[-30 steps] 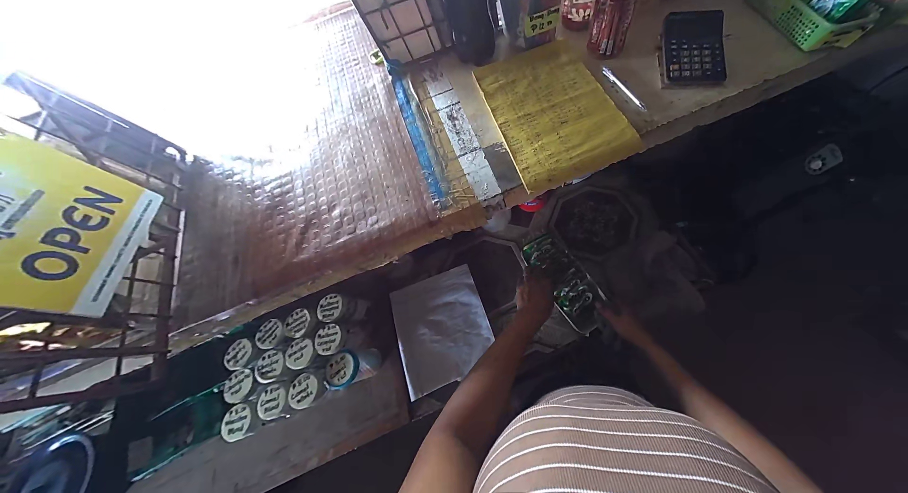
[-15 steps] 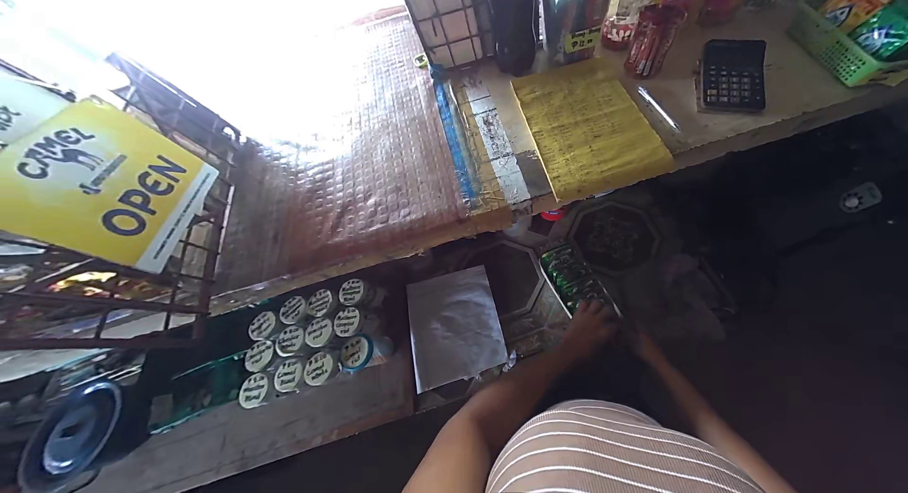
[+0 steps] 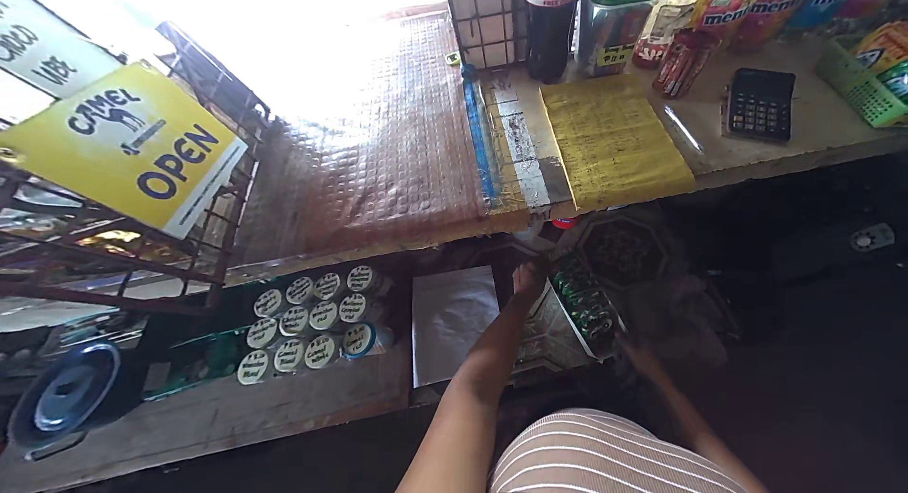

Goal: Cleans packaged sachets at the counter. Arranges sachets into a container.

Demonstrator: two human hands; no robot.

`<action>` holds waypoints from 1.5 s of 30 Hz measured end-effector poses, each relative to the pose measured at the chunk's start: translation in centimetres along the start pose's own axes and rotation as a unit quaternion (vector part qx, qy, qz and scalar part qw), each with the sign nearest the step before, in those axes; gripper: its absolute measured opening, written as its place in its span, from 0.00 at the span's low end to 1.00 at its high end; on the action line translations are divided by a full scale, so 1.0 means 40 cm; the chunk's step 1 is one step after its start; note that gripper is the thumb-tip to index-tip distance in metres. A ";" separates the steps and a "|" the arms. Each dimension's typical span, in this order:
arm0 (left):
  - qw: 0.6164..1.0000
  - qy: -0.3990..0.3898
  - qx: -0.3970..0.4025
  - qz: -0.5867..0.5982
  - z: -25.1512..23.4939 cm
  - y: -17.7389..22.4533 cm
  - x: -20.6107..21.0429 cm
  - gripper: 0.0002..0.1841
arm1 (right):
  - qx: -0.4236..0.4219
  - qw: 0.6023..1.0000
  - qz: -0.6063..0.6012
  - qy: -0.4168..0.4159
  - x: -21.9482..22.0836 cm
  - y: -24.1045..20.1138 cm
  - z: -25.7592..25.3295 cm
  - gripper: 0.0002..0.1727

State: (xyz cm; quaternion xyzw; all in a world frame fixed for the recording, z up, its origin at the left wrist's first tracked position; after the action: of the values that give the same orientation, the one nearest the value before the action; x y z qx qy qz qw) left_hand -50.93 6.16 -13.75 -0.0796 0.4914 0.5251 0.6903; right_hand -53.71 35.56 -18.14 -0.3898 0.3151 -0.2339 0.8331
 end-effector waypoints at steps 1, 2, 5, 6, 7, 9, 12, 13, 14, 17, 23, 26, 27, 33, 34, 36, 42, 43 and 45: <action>1.000 -0.001 0.000 -0.002 0.004 0.001 -0.002 0.20 | -0.001 1.000 0.000 0.001 0.001 0.004 -0.003 0.27; 1.000 0.001 0.006 -0.007 0.008 0.009 -0.006 0.20 | 0.000 1.000 0.001 0.000 0.003 0.008 -0.004 0.27; 0.999 0.021 0.047 -0.006 0.016 0.043 -0.024 0.19 | 0.005 1.000 0.003 -0.003 0.004 0.011 -0.006 0.27; 0.997 0.041 0.066 0.003 0.017 0.052 -0.031 0.18 | 0.005 1.000 0.003 -0.003 0.003 0.008 -0.006 0.27; 0.995 0.057 0.084 0.006 0.016 0.060 -0.034 0.17 | 0.004 1.000 0.003 -0.002 0.002 0.006 -0.006 0.27; 0.992 0.060 0.112 -0.012 0.013 0.074 -0.024 0.16 | 0.007 1.000 0.004 -0.005 0.001 0.000 0.000 0.27; 0.992 0.022 0.094 -0.080 0.002 0.101 -0.003 0.17 | 0.009 1.000 0.010 -0.005 0.002 -0.005 0.000 0.27; 0.992 0.012 0.087 -0.089 -0.005 0.110 0.004 0.17 | 0.012 1.000 0.012 -0.006 0.002 -0.006 0.000 0.27; 0.992 0.004 0.082 -0.091 -0.013 0.118 0.010 0.18 | 0.013 1.000 0.015 -0.005 0.001 -0.005 -0.001 0.28; 0.994 -0.012 0.068 -0.082 -0.028 0.135 0.020 0.19 | 0.008 1.000 0.021 0.002 -0.001 -0.006 -0.002 0.28; 0.970 0.054 0.229 -0.059 0.039 0.146 0.025 0.18 | 0.010 1.000 0.015 -0.006 0.003 0.014 -0.009 0.29; 0.938 -0.051 0.304 -0.157 0.094 0.118 0.116 0.32 | 0.008 1.000 0.013 -0.009 0.003 0.017 -0.012 0.29; 0.937 -0.068 0.295 -0.175 0.108 0.105 0.129 0.36 | 0.008 1.000 0.011 -0.013 0.003 0.013 -0.011 0.29; 0.957 0.108 0.265 0.042 0.216 0.030 0.147 0.35 | 0.008 1.000 0.001 0.002 0.000 0.004 0.005 0.30; 0.965 0.105 0.228 0.082 0.228 0.004 0.163 0.36 | 0.008 1.000 -0.002 0.003 0.002 0.005 0.002 0.30; 0.979 0.055 0.144 0.133 0.245 -0.051 0.191 0.37 | 0.015 1.000 0.004 0.006 0.007 0.009 0.001 0.31; 0.984 -0.063 0.114 0.119 0.275 -0.147 0.212 0.28 | 0.008 1.000 0.007 0.010 0.005 -0.001 0.014 0.29; 0.983 -0.073 0.113 0.126 0.276 -0.159 0.209 0.26 | 0.003 1.000 0.005 0.014 0.000 0.000 0.017 0.28; 0.980 -0.093 0.105 0.143 0.277 -0.179 0.198 0.22 | 0.001 1.000 0.018 0.023 -0.021 0.008 0.022 0.30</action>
State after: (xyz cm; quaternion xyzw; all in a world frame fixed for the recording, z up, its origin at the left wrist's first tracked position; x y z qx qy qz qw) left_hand -38.85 15.10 -17.09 0.1133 0.4839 0.5690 0.6551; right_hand -53.62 36.72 -17.68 -0.3778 0.3412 -0.2286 0.8298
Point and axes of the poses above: each hand's wrist, its own z-axis away from the middle knuckle, its own x-axis out of the palm, y = z × x, the point moved 7 cm from there along -z, towards the middle knuckle, and after that the axes turned 13 degrees about -x, right-handed, at the moved point
